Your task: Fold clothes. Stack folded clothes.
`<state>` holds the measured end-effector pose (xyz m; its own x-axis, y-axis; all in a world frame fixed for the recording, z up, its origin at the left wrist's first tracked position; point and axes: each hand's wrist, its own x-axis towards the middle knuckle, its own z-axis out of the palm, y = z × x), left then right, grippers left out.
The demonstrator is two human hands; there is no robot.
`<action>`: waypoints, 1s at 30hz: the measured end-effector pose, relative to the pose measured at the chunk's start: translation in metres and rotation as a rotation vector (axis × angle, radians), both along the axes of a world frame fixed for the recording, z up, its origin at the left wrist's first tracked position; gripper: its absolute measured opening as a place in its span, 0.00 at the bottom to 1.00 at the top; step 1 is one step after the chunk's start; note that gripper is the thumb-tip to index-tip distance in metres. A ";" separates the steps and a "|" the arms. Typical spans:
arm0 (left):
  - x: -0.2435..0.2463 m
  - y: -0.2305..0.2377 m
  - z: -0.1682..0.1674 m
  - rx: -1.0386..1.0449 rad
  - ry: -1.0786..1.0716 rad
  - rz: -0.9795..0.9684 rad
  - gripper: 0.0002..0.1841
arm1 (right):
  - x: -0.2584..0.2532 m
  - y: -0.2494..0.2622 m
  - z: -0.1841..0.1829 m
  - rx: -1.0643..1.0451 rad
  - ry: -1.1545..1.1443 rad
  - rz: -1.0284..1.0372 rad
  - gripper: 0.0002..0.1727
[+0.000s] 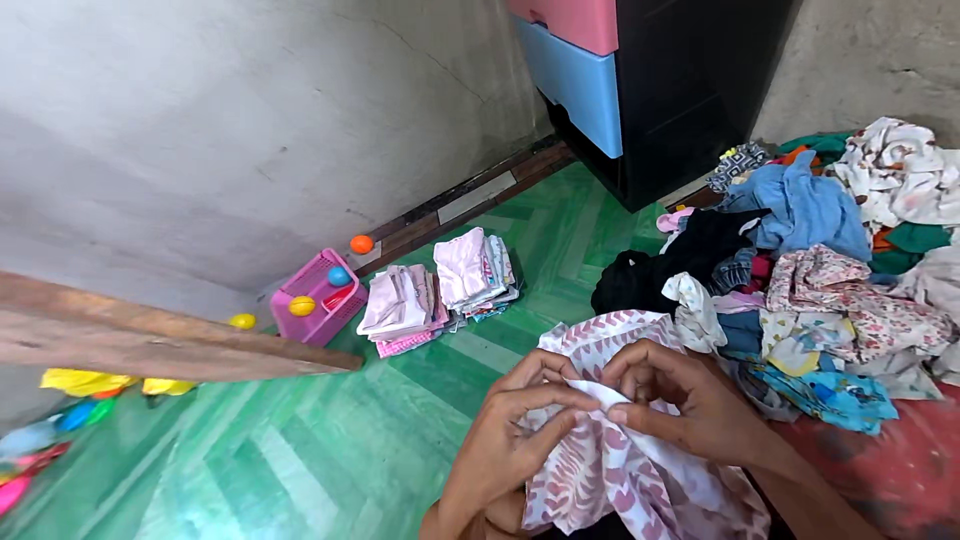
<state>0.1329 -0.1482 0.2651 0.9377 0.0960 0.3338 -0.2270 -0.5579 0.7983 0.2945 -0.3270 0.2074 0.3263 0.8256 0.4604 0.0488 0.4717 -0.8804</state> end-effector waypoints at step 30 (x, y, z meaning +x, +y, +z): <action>-0.106 0.050 0.173 0.536 -0.426 0.684 0.10 | 0.099 0.045 0.198 -0.095 -1.049 -0.401 0.16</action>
